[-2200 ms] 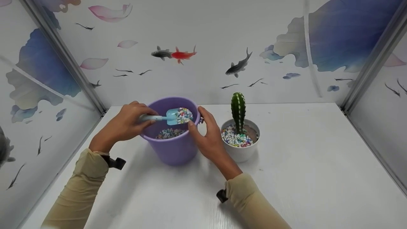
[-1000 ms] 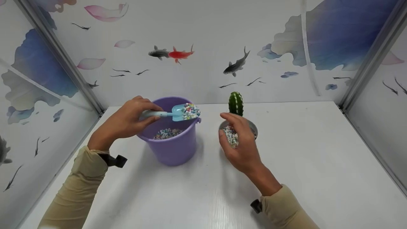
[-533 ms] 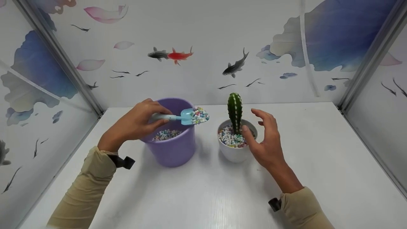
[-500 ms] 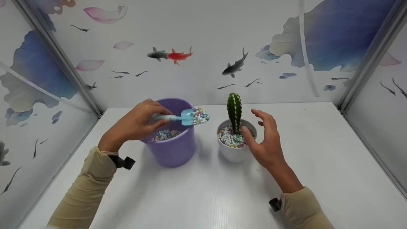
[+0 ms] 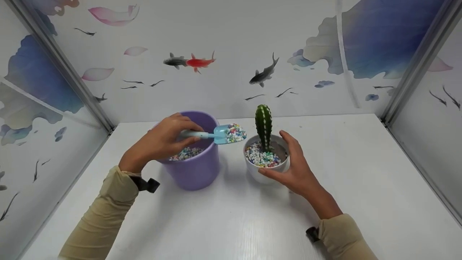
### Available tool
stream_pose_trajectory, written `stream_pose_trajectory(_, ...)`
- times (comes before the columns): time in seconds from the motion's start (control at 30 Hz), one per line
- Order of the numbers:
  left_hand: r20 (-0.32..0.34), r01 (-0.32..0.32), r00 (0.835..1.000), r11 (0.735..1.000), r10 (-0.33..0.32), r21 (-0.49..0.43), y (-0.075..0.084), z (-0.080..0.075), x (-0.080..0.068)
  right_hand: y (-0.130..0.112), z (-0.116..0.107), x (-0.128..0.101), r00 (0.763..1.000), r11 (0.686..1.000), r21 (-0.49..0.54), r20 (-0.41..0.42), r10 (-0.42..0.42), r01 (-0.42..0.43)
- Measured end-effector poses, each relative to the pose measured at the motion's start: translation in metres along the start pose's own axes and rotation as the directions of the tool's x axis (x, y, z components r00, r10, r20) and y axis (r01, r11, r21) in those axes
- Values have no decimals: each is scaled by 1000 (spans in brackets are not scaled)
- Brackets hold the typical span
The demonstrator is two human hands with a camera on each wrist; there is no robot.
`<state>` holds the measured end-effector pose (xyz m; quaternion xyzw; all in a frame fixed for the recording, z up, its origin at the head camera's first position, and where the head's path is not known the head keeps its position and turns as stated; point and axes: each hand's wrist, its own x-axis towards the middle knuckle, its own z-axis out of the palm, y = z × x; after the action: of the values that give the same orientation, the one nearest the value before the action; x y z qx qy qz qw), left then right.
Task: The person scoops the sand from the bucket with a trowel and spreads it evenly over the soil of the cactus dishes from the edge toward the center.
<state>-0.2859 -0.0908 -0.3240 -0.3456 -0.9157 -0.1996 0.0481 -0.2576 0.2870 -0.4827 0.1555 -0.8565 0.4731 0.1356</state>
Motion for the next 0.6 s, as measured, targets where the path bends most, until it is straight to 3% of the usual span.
stream_pose_trajectory(0.3, 29, -48, 998, 999, 48, -3, 8, 4, 5, 2, -2, -1, 991, 997, 7, 110, 71, -72)
stream_pose_trajectory(0.6, 26, -61, 998, 998, 62, -23, 10, 6, 7, 4, -6, -1, 978, 991, 35, 169, 124, -132)
